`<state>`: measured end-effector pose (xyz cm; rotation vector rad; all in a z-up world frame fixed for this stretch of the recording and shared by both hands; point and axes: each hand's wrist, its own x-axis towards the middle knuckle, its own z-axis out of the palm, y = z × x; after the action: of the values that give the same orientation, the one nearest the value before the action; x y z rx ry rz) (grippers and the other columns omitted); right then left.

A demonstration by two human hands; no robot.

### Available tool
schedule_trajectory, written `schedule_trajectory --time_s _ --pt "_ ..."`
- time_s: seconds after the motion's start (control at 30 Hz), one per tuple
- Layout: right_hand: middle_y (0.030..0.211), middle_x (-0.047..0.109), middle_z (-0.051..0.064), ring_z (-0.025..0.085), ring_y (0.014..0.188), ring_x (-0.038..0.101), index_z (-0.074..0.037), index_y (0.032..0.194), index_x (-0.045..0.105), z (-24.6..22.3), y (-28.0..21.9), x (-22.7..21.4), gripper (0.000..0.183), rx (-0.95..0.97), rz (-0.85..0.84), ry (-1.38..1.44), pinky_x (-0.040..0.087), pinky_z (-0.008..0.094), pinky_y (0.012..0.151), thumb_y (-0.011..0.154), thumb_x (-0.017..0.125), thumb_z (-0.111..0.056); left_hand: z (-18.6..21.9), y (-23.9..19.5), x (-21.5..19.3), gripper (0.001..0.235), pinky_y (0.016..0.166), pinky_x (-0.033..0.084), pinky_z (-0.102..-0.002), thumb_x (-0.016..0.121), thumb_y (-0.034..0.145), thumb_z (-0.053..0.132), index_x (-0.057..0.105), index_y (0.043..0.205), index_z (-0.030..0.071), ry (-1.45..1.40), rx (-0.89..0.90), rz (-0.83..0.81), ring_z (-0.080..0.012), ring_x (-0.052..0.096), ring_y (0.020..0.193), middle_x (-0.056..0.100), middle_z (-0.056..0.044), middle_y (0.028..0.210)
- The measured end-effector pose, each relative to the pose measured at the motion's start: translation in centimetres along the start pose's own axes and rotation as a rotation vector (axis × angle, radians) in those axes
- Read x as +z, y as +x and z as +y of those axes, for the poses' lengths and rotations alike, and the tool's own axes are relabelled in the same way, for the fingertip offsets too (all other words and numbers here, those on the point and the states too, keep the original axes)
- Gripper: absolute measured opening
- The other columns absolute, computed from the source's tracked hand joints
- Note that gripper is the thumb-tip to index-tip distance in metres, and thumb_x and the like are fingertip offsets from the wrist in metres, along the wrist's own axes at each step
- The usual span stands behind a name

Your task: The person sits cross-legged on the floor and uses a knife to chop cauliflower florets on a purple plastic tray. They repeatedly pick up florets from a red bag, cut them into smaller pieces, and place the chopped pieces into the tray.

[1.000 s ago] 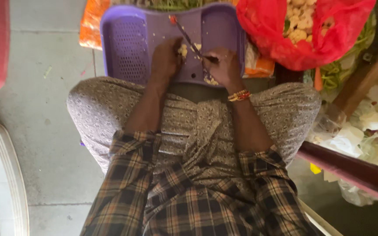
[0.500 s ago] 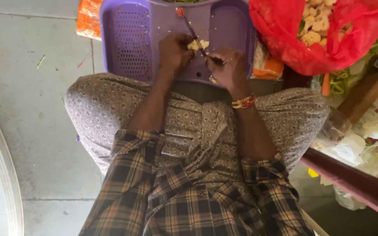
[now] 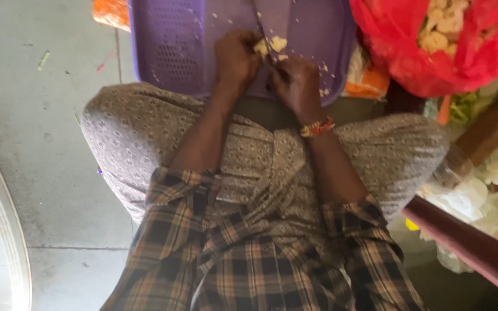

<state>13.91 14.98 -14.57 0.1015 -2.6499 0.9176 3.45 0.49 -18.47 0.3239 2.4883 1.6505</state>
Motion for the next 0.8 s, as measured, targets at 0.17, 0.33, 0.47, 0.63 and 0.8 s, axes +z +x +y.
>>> schedule_trajectory --time_s 0.17,0.33,0.47,0.63,0.8 --pt "0.08 0.07 0.015 0.031 0.068 0.069 -0.002 0.086 0.074 1.3 1.6 -1.1 0.01 0.176 -0.059 -0.027 0.055 0.042 0.064 0.084 0.074 -0.012 0.8 1.5 -0.7 0.032 0.086 0.06 -0.038 0.067 0.073 -0.006 0.079 0.101 0.004 0.109 0.207 -0.045 -0.0326 0.075 0.095 0.077 -0.018 0.1" --pt "0.079 0.066 0.013 0.025 0.069 0.065 -0.002 0.091 0.074 1.5 0.2 -3.0 0.007 0.2 -0.118 0.01 0.051 0.036 0.064 0.093 0.074 -0.008 -0.8 0.1 -0.7 0.03 0.09 0.06 -0.038 0.071 0.077 -0.004 0.076 0.106 0.003 0.072 0.238 -0.052 -0.0313 0.075 0.099 0.077 -0.016 0.105" --pt "0.078 0.07 0.007 0.016 0.064 0.066 -0.005 0.097 0.077 0.6 2.1 -3.7 0.007 0.229 -0.122 0.096 0.05 0.029 0.055 0.093 0.071 -0.007 -0.2 1.5 -0.4 0.031 0.083 0.061 -0.036 0.075 0.071 -0.002 0.076 0.101 0.002 0.055 0.102 -0.002 -0.0279 0.077 0.091 0.077 -0.015 0.098" --pt "0.079 0.07 0.011 0.02 0.067 0.066 -0.001 0.091 0.075 -0.8 1.7 -2.8 0.005 0.134 -0.067 0.117 0.051 0.033 0.063 0.09 0.075 -0.005 -0.2 0.9 -0.2 0.03 0.076 0.063 -0.032 0.075 0.073 -0.003 0.075 0.102 0.002 -0.037 -0.149 -0.068 -0.0212 0.078 0.083 0.079 -0.012 0.095" --pt "0.079 0.07 0.012 0.024 0.067 0.068 -0.003 0.089 0.073 -1.6 1.8 -1.9 0.005 0.164 -0.032 0.056 0.054 0.034 0.064 0.088 0.076 -0.007 0.8 1.1 -0.8 0.027 0.075 0.062 -0.03 0.084 0.071 0.001 0.078 0.098 0.002 0.078 -0.044 -0.071 -0.0183 0.077 0.079 0.079 -0.011 0.091"
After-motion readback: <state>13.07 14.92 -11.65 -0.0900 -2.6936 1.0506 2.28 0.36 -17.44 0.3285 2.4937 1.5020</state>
